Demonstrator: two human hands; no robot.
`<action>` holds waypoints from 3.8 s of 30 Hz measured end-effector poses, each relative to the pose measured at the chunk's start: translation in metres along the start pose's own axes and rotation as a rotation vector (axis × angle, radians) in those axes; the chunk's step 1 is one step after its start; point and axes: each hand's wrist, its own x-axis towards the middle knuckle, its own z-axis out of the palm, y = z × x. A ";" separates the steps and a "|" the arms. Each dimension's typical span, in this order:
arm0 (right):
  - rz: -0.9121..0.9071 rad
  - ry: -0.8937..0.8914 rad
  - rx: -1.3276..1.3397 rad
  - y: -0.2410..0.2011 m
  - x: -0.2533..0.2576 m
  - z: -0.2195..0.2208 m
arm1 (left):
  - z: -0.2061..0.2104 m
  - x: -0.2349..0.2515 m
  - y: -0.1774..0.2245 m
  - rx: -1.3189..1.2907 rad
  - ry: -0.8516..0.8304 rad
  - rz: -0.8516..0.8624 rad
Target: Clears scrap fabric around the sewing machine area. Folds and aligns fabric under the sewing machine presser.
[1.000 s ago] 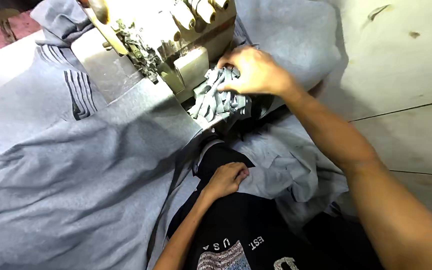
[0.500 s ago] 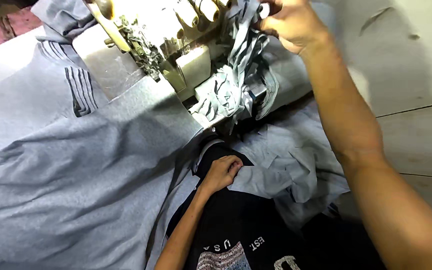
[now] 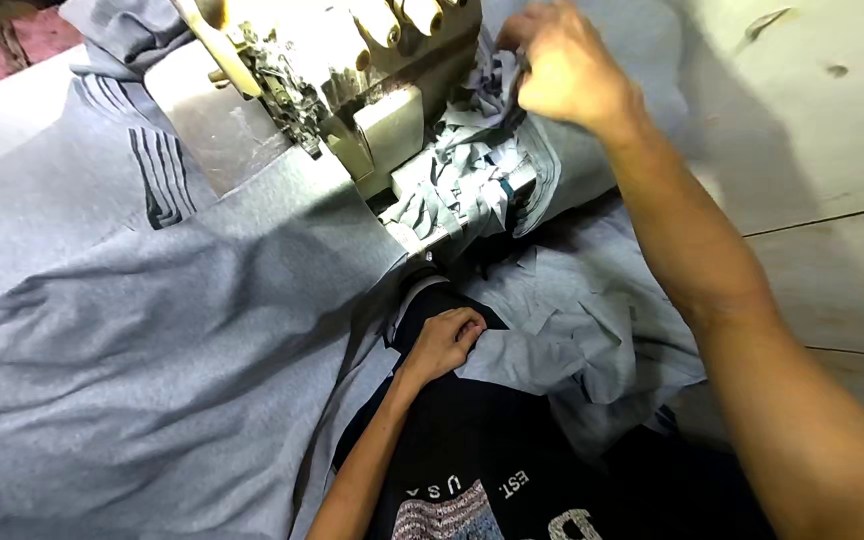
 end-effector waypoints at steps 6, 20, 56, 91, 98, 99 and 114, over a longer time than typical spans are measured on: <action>-0.080 0.140 0.003 -0.037 -0.038 -0.007 | 0.000 0.000 -0.001 -0.002 -0.002 0.006; -0.148 0.013 0.408 -0.051 -0.036 0.017 | -0.001 0.000 -0.001 -0.007 -0.007 0.004; -0.283 0.050 0.242 -0.028 -0.013 0.005 | -0.001 0.000 -0.002 -0.009 -0.009 0.007; 0.027 0.072 0.429 -0.001 -0.004 -0.017 | -0.001 0.000 -0.003 -0.011 -0.011 -0.001; -0.115 -0.147 0.518 -0.025 -0.019 -0.006 | -0.002 0.001 -0.003 -0.007 -0.016 -0.008; -0.140 -0.157 0.490 -0.029 -0.023 -0.005 | -0.001 0.000 -0.003 -0.007 -0.015 -0.008; -0.024 -0.093 0.524 -0.010 -0.038 0.023 | -0.001 0.000 -0.002 -0.012 -0.015 -0.028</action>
